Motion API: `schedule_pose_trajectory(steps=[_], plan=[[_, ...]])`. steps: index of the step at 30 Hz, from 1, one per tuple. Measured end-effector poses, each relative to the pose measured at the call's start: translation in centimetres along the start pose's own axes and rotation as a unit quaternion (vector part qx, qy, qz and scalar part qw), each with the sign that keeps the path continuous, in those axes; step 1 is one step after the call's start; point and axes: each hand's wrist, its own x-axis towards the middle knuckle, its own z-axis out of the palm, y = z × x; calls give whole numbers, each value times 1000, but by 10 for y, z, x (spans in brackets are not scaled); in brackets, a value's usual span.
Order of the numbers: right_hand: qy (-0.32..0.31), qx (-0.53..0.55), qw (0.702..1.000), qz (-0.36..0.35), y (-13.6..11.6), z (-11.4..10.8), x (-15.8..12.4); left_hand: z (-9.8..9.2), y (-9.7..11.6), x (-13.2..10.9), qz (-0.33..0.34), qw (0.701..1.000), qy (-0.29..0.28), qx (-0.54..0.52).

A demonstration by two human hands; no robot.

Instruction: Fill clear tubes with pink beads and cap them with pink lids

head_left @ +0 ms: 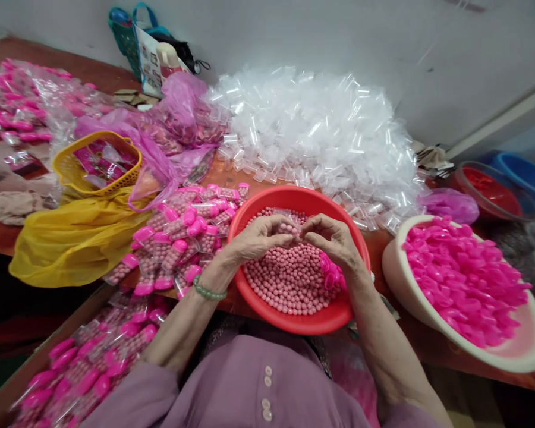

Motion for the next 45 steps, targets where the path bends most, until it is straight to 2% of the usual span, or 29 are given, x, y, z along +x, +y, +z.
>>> schedule_pose_trajectory(steps=[7, 9, 12, 15, 18, 20, 23, 28, 30, 36, 41, 45], plan=[[-17, -3, 1000, 4, 1, 2, 1, -7, -5, 3, -8, 999, 20, -48], [0, 3, 1000, 14, 2, 0, 1, -8, -6, 1, -13, 997, 34, -62], [59, -12, 997, 38, 8, -5, 3, -10, -6, -2, -22, 995, 42, -88], [132, -114, 984, 49, 20, -13, 6, -11, -5, -5, -36, 993, 22, -111], [169, -258, 950, 52, 30, -18, 8, -14, -3, -7, -33, 991, 11, -129], [149, -338, 927, 69, 33, -19, 9, -16, -3, -7, -28, 990, 13, -135], [86, -418, 898, 109, 32, -19, 7, -19, -4, -8, -25, 990, 6, -135], [-101, -525, 830, 160, 31, -15, 5, -23, -6, -8, -22, 988, -18, -152], [-128, -535, 818, 170, 33, -10, 5, -23, -6, -8, -26, 988, -18, -153], [-126, -539, 811, 190, 39, -1, 10, -24, -7, -5, -46, 990, 30, -126], [-88, -516, 833, 179, 37, -18, 9, -27, -13, 0, -30, 991, 52, -119], [-28, -522, 832, 186, 36, -29, 7, -28, -13, 1, -33, 992, 58, -107]])
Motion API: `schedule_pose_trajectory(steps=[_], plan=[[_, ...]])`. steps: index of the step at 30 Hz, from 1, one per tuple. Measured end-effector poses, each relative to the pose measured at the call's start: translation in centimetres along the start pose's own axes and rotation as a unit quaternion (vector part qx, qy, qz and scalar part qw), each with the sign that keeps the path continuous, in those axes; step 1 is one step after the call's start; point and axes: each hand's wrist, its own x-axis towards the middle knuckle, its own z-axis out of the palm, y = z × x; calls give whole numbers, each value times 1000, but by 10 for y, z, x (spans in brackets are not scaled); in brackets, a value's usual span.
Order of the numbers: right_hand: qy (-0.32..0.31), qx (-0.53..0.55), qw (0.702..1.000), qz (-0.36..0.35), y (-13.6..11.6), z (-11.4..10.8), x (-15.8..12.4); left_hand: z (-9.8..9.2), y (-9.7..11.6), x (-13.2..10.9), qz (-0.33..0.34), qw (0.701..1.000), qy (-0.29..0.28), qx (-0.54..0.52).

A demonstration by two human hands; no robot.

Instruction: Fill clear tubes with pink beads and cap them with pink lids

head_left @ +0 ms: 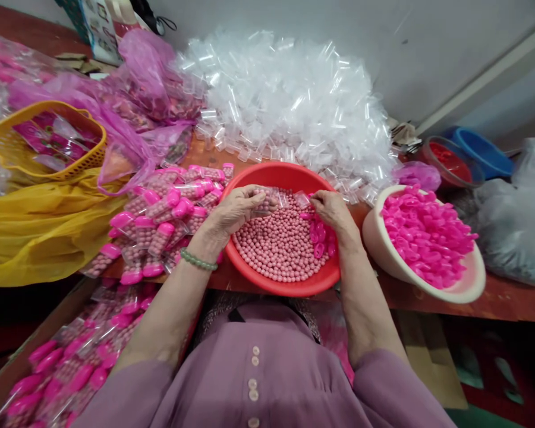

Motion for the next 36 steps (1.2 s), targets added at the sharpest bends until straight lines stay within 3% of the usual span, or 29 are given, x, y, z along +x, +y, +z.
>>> schedule_pose_trajectory(steps=[9, 16, 25, 32, 34, 36], plan=[[-82, -71, 994, -19, 0, 6, -3, 2, 1, -1, 2, 1000, 26, -3], [-95, -109, 989, -32, -12, 7, -7, 0, -1, 1, 4, 1000, 23, -2], [-97, -79, 990, -65, -16, 11, -3, 1, -3, 1, 23, 999, 37, 20], [-40, 8, 995, -88, -13, 10, -4, 4, 1, 0, 14, 999, 35, 30], [0, 90, 991, -102, -11, 9, -4, 4, 1, -1, 10, 999, 37, 33], [43, 246, 962, -112, -12, 7, -4, 5, 1, -1, 9, 999, 34, 38]])
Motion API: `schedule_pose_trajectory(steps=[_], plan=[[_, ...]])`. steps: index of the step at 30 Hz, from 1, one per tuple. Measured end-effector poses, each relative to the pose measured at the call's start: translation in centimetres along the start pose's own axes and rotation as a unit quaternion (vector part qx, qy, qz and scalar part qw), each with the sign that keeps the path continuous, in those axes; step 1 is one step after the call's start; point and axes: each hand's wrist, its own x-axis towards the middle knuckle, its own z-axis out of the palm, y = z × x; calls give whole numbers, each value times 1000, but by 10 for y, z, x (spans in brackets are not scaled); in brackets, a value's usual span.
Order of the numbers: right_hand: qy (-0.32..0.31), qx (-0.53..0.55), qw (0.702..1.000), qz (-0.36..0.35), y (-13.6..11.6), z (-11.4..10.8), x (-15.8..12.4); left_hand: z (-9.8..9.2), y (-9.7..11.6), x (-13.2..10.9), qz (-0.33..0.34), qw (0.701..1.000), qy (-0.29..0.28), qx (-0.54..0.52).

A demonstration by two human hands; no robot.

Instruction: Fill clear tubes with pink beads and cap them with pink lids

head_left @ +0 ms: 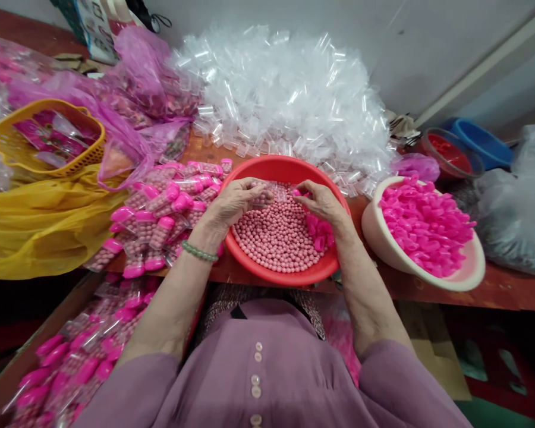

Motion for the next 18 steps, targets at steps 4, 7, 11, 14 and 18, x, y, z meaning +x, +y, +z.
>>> schedule_pose_trajectory(steps=[4, 7, 11, 14, 18], plan=[[67, 328, 942, -19, -14, -2, 0, 1, -3, -2, 6, 1000, -12, -5], [95, 454, 886, -27, -32, 1, 0, 2, -4, -5, -14, 1000, -23, -13], [136, 532, 835, -36, -51, 11, 4, 5, 0, -11, -28, 998, -38, -38], [160, 517, 840, -45, -57, 19, 4, 6, 3, -12, -15, 997, -37, -61], [172, 409, 894, -61, -55, 23, -2, 6, 2, -9, 2, 997, 12, -77]])
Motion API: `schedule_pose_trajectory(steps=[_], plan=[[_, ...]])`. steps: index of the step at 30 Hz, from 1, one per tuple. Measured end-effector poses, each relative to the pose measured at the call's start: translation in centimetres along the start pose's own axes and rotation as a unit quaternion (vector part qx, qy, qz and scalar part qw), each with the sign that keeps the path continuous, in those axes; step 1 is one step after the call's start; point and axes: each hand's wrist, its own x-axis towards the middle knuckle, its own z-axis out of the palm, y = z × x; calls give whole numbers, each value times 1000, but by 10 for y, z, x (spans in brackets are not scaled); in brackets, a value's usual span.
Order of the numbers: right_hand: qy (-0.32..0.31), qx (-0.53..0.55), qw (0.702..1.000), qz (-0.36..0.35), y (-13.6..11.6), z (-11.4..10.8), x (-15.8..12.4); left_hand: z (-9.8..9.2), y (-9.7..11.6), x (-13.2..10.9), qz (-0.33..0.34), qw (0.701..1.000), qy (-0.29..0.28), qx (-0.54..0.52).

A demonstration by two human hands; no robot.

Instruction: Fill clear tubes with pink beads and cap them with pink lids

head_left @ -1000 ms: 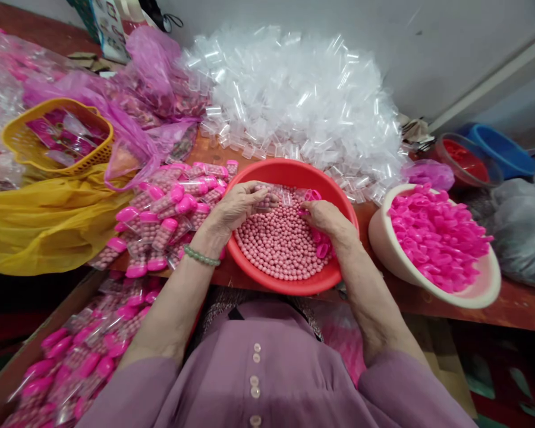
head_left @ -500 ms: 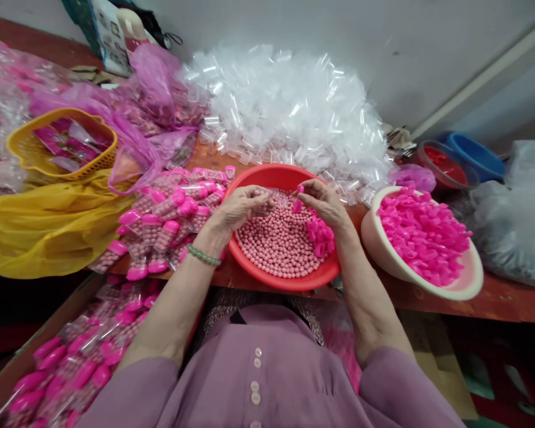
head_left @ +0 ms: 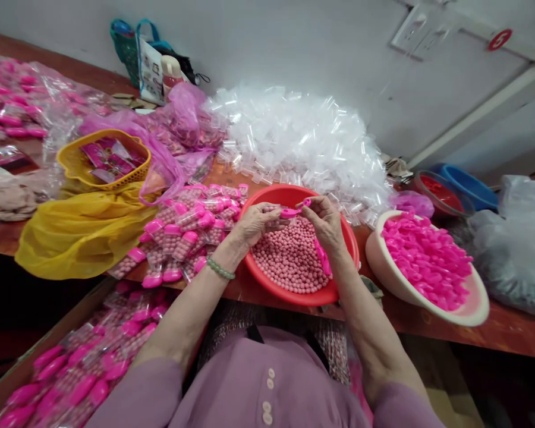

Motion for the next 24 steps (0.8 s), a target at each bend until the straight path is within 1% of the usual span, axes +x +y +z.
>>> schedule_pose_trajectory(steps=[2, 4, 6, 11, 13, 16, 19, 21, 24], plan=[[-25, -72, 997, -8, 1, -2, -5, -1, -2, 2, 4, 1000, 15, 15], [-49, -146, 988, -20, 2, -3, -8, -1, -4, 3, 5, 999, 11, 38], [-64, -198, 978, -30, 2, -3, -10, -2, -5, 4, 5, 999, 0, 52], [-85, -221, 971, -44, 3, -1, -9, -1, -4, 1, 4, 998, -6, 54], [-88, -246, 962, -75, 4, 0, -10, 0, -3, 1, 12, 998, -1, 59], [-97, -309, 936, -139, 6, 3, -12, -1, -4, 1, 18, 998, 6, 67], [-106, -349, 911, -190, 7, 6, -15, -2, -5, 3, 17, 997, -9, 75], [-109, -346, 911, -194, 8, 8, -14, -3, -6, 3, 21, 997, -16, 72], [-84, -296, 940, -144, 8, 9, -11, -4, -8, 4, 29, 998, -9, 59]])
